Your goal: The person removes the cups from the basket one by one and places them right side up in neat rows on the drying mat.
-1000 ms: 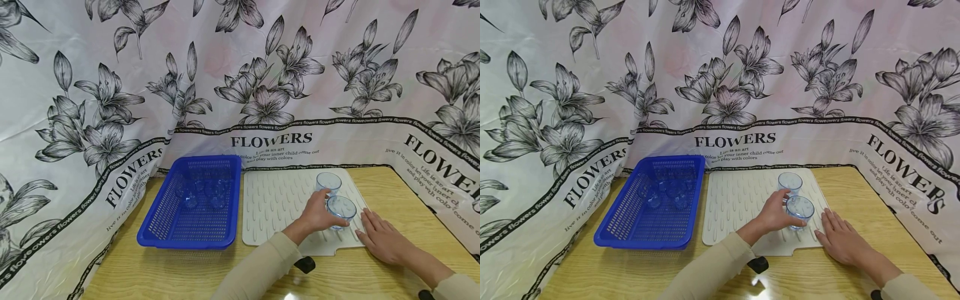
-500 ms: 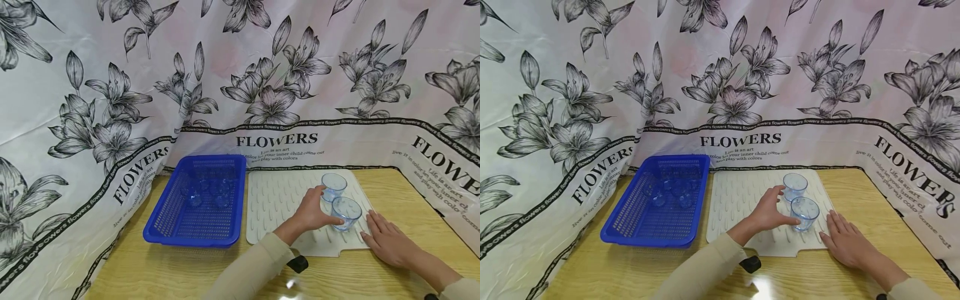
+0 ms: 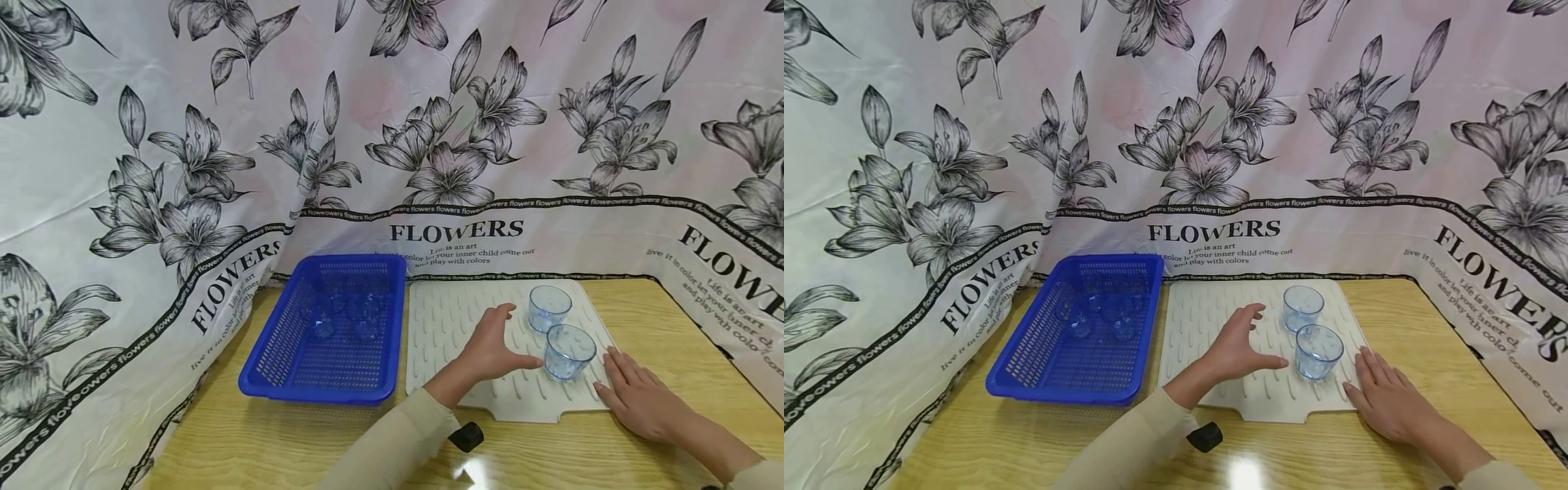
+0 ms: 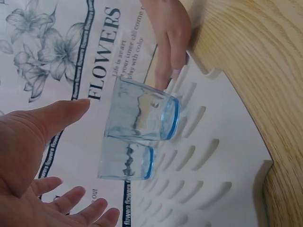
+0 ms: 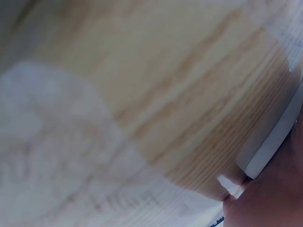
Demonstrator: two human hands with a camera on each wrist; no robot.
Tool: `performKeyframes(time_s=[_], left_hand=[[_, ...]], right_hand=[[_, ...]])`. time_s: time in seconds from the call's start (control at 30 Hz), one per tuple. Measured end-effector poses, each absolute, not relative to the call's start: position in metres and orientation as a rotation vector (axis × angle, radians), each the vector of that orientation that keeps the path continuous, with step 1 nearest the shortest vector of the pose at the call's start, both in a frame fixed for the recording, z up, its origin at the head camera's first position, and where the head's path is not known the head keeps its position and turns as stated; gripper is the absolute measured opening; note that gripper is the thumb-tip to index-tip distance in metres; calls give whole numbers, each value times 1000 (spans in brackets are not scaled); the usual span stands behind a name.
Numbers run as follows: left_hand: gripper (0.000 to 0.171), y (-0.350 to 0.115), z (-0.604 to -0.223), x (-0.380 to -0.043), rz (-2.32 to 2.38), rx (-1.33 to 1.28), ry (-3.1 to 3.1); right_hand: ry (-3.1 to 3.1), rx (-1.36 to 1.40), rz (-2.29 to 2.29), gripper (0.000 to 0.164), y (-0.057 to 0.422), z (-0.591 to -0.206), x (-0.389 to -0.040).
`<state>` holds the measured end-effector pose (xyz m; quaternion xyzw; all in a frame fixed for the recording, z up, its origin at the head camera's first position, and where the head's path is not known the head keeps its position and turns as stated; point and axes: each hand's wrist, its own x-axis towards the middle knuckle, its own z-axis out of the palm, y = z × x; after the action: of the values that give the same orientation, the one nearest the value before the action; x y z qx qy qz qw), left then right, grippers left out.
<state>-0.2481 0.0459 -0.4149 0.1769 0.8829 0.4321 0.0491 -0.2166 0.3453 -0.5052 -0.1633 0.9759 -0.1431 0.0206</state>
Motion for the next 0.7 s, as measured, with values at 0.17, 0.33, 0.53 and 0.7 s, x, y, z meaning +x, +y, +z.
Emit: performKeyframes(time_s=[0.17,0.33,0.53,0.7], left_hand=[[92,33,-412,-241,1280,570,2721],[86,17,-407,-233,1236,604,2755],[79,-1,-400,-223,1257,645,2749],[78,-19,-392,-214,1273,681,2769]], right_hand=[[3033,-510,-445,71,347,-508,-217],[3033,-513,-443,71,347,-508,-218],[3012,-506,-465,72,349,-509,-219],[3004,-510,-484,73,351,-514,-221]])
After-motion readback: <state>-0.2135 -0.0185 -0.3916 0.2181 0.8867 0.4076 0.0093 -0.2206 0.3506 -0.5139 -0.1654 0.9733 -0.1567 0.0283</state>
